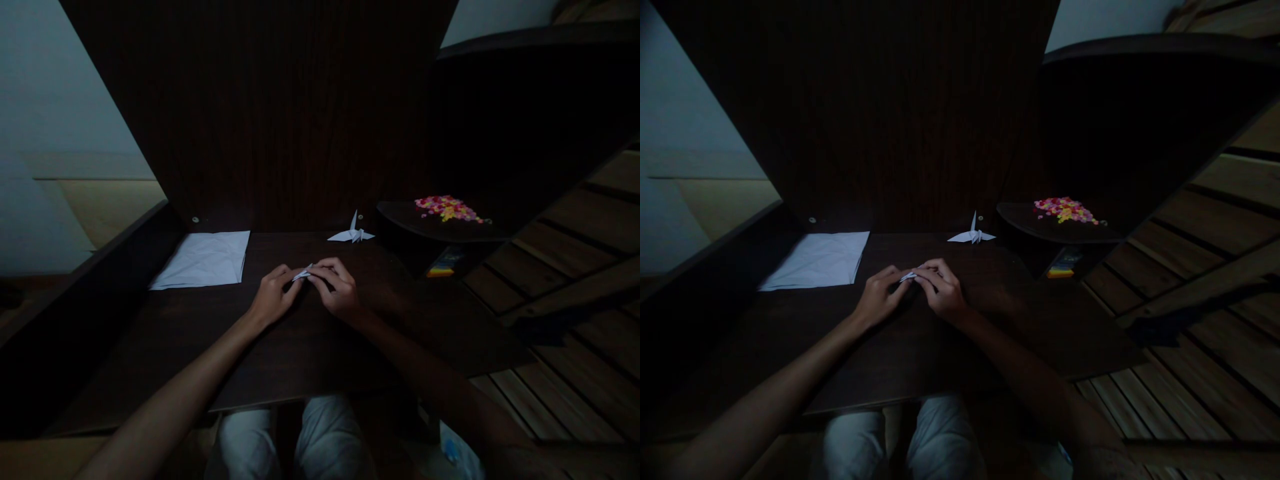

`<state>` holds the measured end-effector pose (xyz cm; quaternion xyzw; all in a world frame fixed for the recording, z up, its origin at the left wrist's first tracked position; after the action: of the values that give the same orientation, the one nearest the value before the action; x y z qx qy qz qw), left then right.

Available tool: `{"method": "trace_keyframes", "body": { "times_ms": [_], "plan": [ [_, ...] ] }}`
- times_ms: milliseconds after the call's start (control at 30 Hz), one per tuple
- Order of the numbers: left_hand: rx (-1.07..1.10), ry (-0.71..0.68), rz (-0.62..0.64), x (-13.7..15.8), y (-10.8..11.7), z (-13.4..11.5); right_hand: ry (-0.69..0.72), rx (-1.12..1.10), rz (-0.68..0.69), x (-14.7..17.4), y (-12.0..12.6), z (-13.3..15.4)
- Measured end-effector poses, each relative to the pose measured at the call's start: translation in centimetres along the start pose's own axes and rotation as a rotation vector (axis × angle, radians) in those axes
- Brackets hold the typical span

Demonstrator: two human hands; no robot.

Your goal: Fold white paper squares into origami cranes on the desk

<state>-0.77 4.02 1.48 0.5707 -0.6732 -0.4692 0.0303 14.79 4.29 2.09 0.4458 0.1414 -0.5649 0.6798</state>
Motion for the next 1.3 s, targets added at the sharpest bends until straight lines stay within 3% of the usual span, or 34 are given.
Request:
{"method": "trace_keyframes", "body": {
  "times_ms": [133, 267, 400, 533, 667, 900, 1300],
  "plan": [
    [0.173, 0.170, -0.025, -0.3, 0.5, 0.6, 0.065, 0.050, -0.042, 0.2, 0.2, 0.4],
    [0.448, 0.328, -0.094, -0.5, 0.9, 1.5, 0.065, 0.030, 0.110, 0.2, -0.4, 0.1],
    [0.752, 0.418, -0.119, -0.5, 0.3, 2.1, -0.120, -0.030, 0.204, 0.1, -1.2, -1.2],
    [0.901, 0.409, -0.084, -0.4, -0.7, 2.3, -0.387, -0.339, 0.210, 0.2, -1.9, -2.7],
    [0.894, 0.416, -0.022, -0.3, -1.3, 2.3, -0.497, -0.545, 0.134, -0.1, -1.8, -3.2],
    [0.832, 0.443, 0.079, -0.1, -1.7, 1.8, -0.515, -0.612, 0.041, -0.7, -0.7, -2.9],
    [0.760, 0.393, 0.021, -0.3, -0.8, 1.2, -0.524, -0.601, 0.079, -0.4, -0.9, -3.1]
  ]
}}
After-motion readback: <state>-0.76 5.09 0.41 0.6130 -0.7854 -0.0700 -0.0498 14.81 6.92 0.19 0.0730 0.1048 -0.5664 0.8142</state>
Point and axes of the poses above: each hand's wrist, its own x-axis away from the middle knuckle, its own y-axis out of the back of the hand, z = x × y, the point moved 4 cm from there along -x, towards the middle knuckle, and after that the axes turned 7 degrees about z, right-handed, at the moved point
